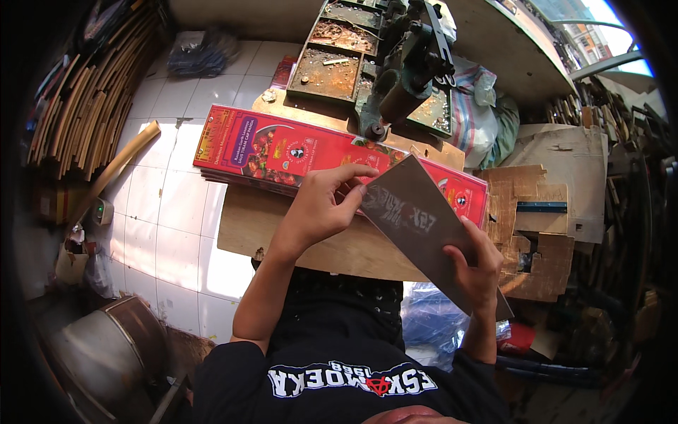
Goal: The person trims the edges of a stack of printed paper boards using scissors and a manual press machine, then aligns the stack and checks the corners.
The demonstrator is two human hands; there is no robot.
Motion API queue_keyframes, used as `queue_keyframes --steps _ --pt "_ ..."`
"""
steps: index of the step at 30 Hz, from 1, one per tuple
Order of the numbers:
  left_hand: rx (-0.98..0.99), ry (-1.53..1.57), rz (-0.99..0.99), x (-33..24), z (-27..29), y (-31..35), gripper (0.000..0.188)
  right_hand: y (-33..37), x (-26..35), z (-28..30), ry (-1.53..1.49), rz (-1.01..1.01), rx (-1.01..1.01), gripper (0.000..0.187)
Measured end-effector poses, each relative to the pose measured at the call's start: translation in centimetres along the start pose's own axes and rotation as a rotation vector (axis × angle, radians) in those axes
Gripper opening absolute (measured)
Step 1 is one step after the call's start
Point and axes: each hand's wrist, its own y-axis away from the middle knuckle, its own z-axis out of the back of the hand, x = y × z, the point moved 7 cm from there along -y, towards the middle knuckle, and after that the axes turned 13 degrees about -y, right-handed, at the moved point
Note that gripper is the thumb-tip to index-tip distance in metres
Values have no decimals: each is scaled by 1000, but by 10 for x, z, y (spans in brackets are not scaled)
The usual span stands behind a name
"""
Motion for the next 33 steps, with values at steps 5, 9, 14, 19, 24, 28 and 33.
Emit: queue_keyframes --steps 5,9,14,19,24,28,33 --pt "-200 -119 -357 -52 14 16 27 16 49 31 257 489 -129 39" --pt "-395 -180 -523 -65 25 23 32 22 73 32 442 661 -56 31" --pt "-450 -205 -550 -68 30 29 34 20 75 25 549 774 -65 26" --pt "-502 -357 -677 -74 30 41 34 21 71 20 558 795 -97 23" --pt "-485 -576 -858 -84 25 57 20 23 65 21 537 771 -102 23" --pt "-450 -648 -922 -92 12 59 17 27 57 30 492 712 -151 24" --pt "-351 -587 -935 -94 -14 43 18 43 35 45 518 569 -222 21"
